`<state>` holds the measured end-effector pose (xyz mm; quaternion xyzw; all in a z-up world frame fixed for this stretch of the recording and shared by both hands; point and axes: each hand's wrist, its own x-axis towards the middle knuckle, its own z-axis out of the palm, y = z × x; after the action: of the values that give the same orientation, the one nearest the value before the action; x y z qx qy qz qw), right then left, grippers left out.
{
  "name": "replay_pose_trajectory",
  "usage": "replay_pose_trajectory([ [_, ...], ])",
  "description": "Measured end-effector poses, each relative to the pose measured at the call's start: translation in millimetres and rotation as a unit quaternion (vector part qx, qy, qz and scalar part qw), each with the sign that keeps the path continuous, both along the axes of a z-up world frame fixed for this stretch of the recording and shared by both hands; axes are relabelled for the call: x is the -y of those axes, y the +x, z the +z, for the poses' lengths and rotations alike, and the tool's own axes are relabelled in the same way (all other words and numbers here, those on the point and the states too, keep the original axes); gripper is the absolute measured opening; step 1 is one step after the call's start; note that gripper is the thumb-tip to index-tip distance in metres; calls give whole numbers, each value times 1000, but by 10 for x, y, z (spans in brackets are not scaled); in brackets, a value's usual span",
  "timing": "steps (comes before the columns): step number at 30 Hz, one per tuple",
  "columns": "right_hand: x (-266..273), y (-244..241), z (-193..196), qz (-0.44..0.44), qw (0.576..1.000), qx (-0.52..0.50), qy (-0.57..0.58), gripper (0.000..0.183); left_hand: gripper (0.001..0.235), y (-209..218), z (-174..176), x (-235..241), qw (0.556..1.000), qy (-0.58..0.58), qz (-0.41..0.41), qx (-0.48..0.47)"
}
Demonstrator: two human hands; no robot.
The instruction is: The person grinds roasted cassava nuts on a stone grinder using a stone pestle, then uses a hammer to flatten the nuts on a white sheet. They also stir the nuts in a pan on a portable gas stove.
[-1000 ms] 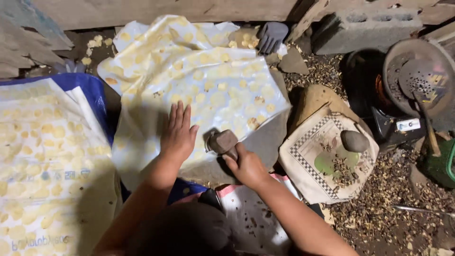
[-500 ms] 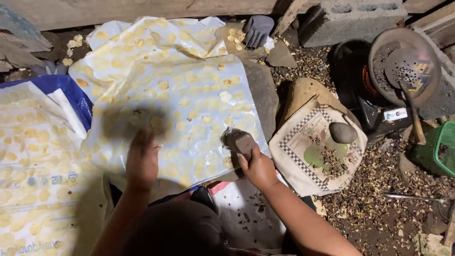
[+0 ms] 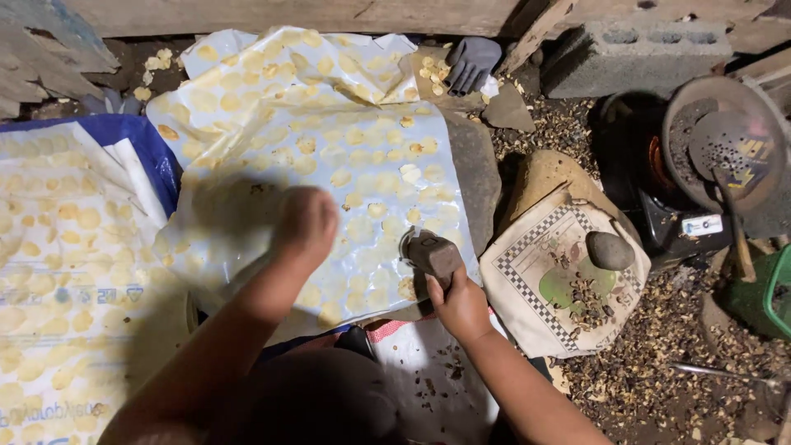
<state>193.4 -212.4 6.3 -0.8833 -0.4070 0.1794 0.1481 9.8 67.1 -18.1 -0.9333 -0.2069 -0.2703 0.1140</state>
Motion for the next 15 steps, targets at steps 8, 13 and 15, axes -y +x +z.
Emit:
replay_pose_trajectory([
  [8,-325,197,723,-52,990,-126,-20,50,7,288,331,197,957,-242,-12,160],
  [13,-256,249,494,-73,993,-90,4,51,6,-41,334,431,954,-276,9,120],
  [15,-260,345,324,-68,996,-58,5,52,7,102,391,368,941,-315,-1,127],
])
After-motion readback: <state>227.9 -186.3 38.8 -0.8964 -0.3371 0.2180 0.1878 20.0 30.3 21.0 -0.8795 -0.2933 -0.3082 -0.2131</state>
